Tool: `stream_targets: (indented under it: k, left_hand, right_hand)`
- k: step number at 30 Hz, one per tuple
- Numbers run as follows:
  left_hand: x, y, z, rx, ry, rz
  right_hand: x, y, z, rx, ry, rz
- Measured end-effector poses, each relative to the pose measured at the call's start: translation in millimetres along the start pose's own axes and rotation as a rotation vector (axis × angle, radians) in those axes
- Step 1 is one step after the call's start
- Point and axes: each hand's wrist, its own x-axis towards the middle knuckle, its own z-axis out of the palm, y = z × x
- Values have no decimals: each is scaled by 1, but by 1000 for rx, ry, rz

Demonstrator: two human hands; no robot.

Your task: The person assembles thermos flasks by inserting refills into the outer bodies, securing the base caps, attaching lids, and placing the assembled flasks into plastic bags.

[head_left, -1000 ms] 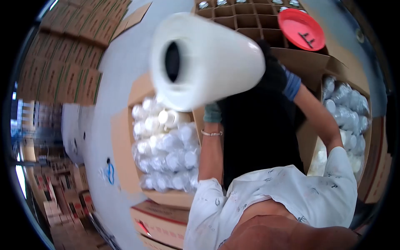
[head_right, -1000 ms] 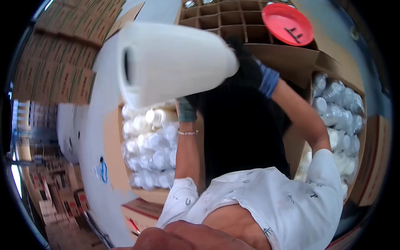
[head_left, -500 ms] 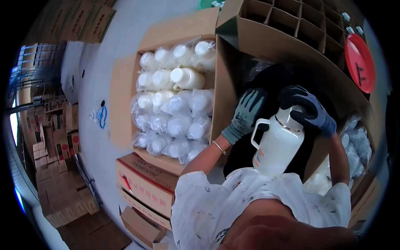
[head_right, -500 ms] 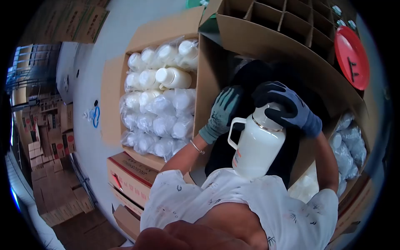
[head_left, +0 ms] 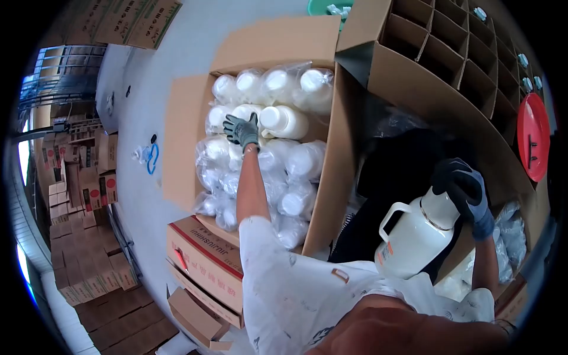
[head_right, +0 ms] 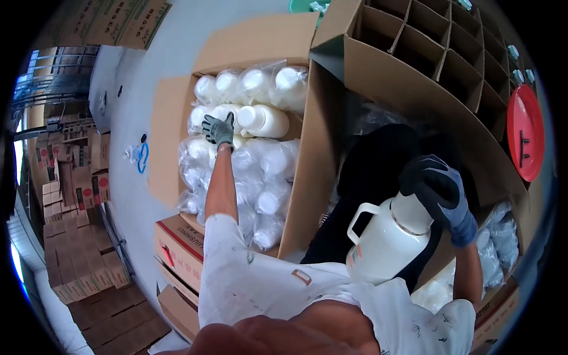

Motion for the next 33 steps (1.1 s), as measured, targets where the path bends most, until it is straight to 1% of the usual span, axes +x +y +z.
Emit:
stream_targets:
  k: [1,2,4,5,6,7,8,9,10,11,12,13,14,16,17,18,19,20,21,22,23,24,25,26,27,28,29,30,32,33]
  left_hand:
    - [10,-12,7,170,-123,0]
    - [8,-24,25,394,27,89]
    - [56,-51,55,145,-137,188]
    - [45,-40,37,-7,149,221]
    - [45,-27,12,-233,127,183]
    - [36,-14,-13,-712,52,164]
    - [20,5,-45,-1195,-29,141]
    - [-4,32,-85,-1451,-141,181]
    - [-30,58,-122,-1704,-264,220]
    - [-42,69,-141,-1503,-262,504]
    - [-57,86,-162,-1522,-400,617]
    - [-73,103,-183,-1530,-546,721]
    - [-94,126,-206,-1752,-862,649]
    - [-116,173,-231,-1881,-1250,697]
    - [-125,192,-235,-1966,-1280,728]
    - [-126,208,-232,-1734,-901,1082]
    - [-132,215,-240,-1840,-1069,943]
    - [-138,220,-250,-1933,-1240,788]
    - [-140,215,-244,-1907,-1193,841]
    - [-141,209,-230,-1848,-1137,1014]
    - [-151,204,-222,-1774,-1120,1141]
    - [-160,201,-214,-1700,-1095,1265]
    - [-165,206,-197,-1396,-843,1371]
    - [-177,210,-185,-1097,-583,1429]
    - [-205,203,-193,-1471,-1222,1144]
    - [-233,214,-197,-1362,-1005,1192]
    - [-241,235,-178,-1419,-1049,1091]
    - [-246,257,-158,-1473,-1090,986]
    - [-269,276,-148,-1645,-1070,832]
    - [-276,281,-145,-1722,-1061,746]
  right_hand:
    - [3,-1,-3,-21,-42,3]
    - [7,0,-7,-82,-34,-19]
    - [9,7,-21,-209,-8,-56]
    - [11,10,-30,-311,31,-108]
    - [10,14,-40,-350,78,-67]
    - [15,15,-46,-297,81,-35]
    - [24,23,-51,-222,83,-19]
    - [34,32,-56,-148,87,-4]
    - [53,34,-50,-127,60,-39]
    - [72,36,-45,-106,33,-73]
    - [103,14,-25,-165,-21,-144]
    - [123,27,-6,-135,43,-235]
    - [136,13,13,49,73,-227]
    - [161,-16,24,-4,-13,-45]
    - [167,-15,15,146,-19,21]
    - [169,-13,5,300,-27,83]
    - [162,-21,-9,351,122,136]
    - [158,-11,-30,440,217,109]
    - [155,2,-57,625,169,147]
    - [152,18,-86,811,121,177]
    - [148,39,-111,971,147,131]
    - [142,43,-125,999,138,45]
    - [136,48,-139,1029,127,-42]
    - [139,64,-162,1155,-115,-59]
    - [148,82,-167,1167,-110,-218]
    - [142,71,-155,1189,28,-269]
    - [136,58,-143,1198,168,-320]
    - [136,66,-140,1207,213,-197]
    - [116,73,-109,633,380,-277]
    - [107,75,-99,101,451,-435]
